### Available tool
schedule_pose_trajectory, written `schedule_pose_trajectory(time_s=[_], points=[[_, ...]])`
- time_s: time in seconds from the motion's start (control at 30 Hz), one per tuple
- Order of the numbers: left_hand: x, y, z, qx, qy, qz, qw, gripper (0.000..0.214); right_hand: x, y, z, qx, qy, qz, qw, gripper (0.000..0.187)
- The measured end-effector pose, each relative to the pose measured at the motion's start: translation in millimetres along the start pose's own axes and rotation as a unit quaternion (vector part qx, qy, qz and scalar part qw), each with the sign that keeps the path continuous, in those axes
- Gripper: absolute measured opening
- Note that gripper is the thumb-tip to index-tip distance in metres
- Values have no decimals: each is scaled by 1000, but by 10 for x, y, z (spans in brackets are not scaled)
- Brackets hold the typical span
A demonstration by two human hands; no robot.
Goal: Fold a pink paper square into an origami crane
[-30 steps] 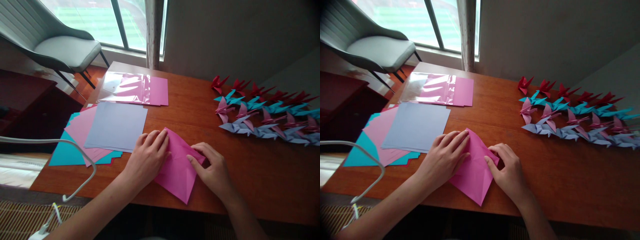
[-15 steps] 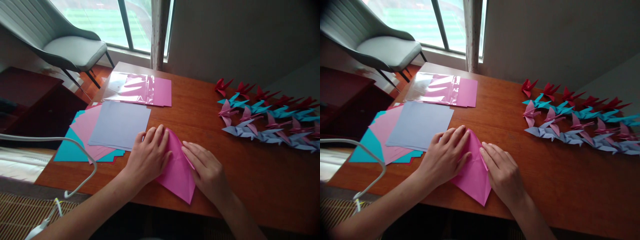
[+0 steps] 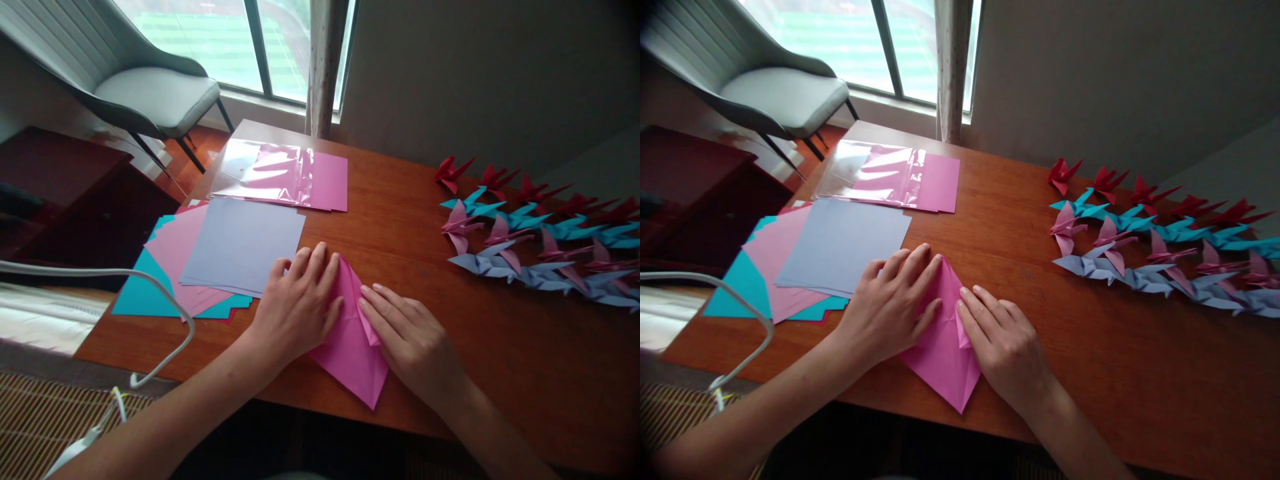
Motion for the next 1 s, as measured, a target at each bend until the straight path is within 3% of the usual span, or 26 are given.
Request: schedule_pose_trajectory(time_s=[0.53,1.0], points=[[20,-12,-5,8,-18,-13,1000,58,67,-4,0,7,20,55,998,33],[29,-14,-27,19,-19,-10,1000,60,38,8,-57,19,-8,58,998,34]])
Point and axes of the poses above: each hand's wrist, its own y-axis away from the middle knuckle, its own z-axis out of the back of the hand, x = y × z, the point moved 7 cm from there along -y, towards the middle knuckle, and after that the axes turned 15 degrees about x, right-handed, at the moved point
